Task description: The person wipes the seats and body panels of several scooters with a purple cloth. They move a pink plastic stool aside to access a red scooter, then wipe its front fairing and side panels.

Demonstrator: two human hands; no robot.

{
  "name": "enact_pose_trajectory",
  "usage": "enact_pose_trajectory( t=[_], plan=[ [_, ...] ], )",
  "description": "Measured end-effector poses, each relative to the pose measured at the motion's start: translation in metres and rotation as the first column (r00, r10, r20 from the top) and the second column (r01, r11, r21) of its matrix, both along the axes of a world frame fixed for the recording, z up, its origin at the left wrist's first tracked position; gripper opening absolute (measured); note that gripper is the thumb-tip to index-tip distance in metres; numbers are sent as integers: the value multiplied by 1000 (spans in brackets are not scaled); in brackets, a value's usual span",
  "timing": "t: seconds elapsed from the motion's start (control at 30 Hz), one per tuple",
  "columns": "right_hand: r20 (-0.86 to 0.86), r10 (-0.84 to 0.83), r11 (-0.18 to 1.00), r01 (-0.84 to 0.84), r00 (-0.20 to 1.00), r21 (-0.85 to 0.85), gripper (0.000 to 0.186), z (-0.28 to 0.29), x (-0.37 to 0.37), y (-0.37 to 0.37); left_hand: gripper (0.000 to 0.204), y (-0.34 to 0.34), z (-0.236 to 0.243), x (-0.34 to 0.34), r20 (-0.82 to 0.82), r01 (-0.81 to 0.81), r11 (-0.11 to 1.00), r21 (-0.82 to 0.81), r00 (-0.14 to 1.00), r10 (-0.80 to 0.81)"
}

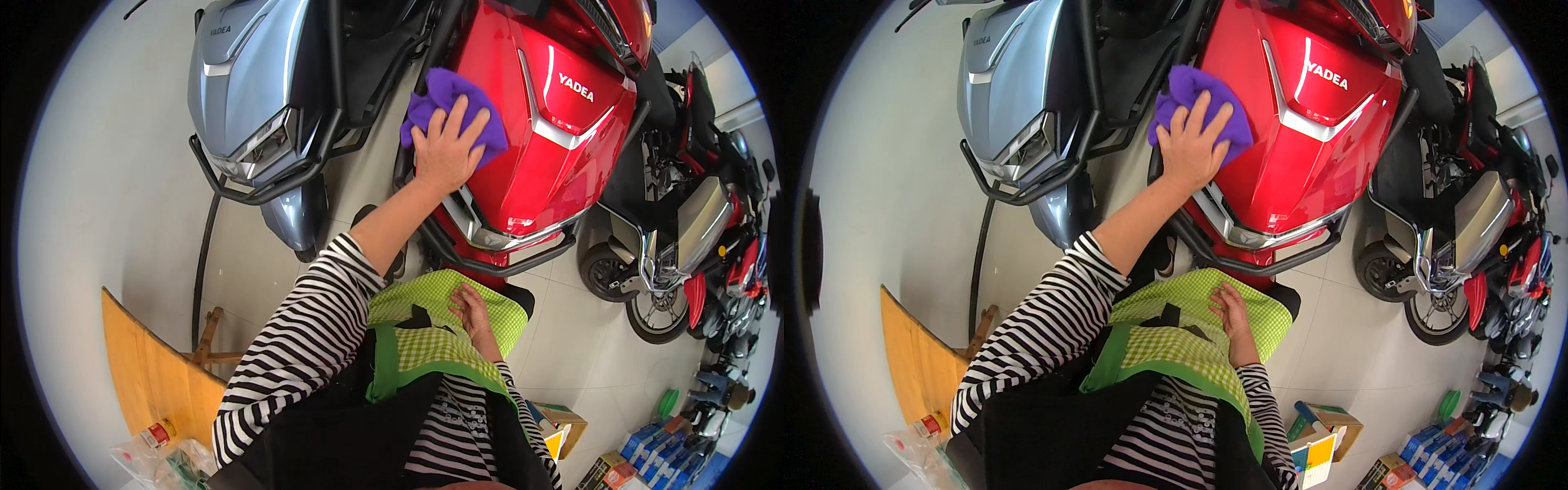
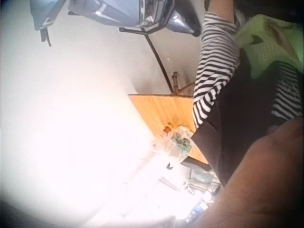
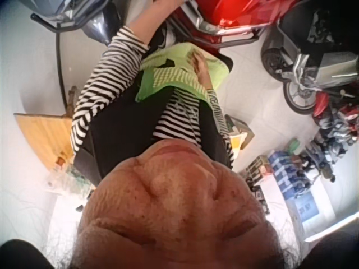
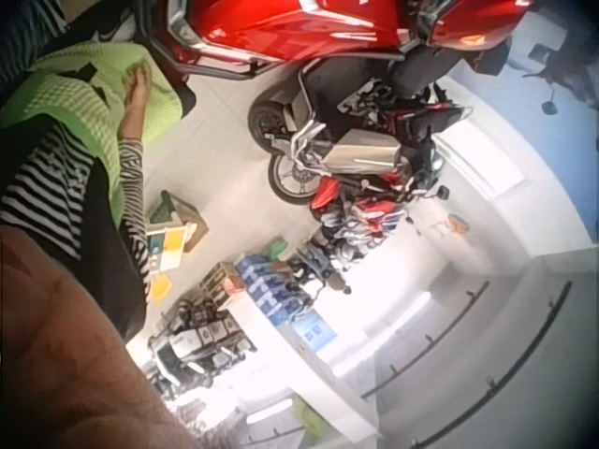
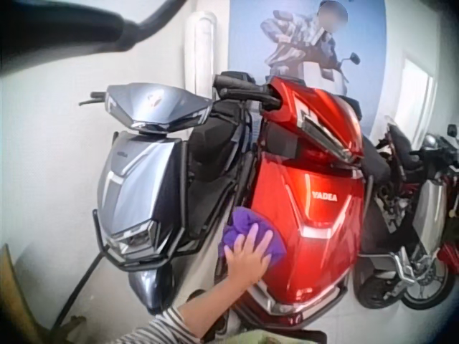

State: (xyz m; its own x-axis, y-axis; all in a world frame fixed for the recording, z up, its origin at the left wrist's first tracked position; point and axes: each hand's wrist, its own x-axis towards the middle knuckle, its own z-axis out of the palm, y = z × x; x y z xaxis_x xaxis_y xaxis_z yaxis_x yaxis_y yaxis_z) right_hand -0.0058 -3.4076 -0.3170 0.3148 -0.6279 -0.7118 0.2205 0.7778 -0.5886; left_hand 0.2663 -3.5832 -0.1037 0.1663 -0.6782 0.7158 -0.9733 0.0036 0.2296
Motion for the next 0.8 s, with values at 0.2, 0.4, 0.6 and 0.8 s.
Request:
enact_pose_trajectory(
  t=[0.2,0.4,0.6,0.8],
  plan=[
    [-19,20,1000,-20,1000,-12,42,1,-6,11,63,58,-53,-20,18,147,986,83,989,-149],
    [-2,-44,996,44,999,-77,40,2,-23,27,47,110,-114,-45,74,467,882,67,879,-471],
    [-164,-56,952,4,985,-305,39,7,-33,51,41,123,-125,-54,-139,683,713,160,731,-669],
    [-493,-184,727,-220,850,-651,31,19,-53,82,41,112,-65,-33,-395,518,831,-201,734,-553]
  ],
)
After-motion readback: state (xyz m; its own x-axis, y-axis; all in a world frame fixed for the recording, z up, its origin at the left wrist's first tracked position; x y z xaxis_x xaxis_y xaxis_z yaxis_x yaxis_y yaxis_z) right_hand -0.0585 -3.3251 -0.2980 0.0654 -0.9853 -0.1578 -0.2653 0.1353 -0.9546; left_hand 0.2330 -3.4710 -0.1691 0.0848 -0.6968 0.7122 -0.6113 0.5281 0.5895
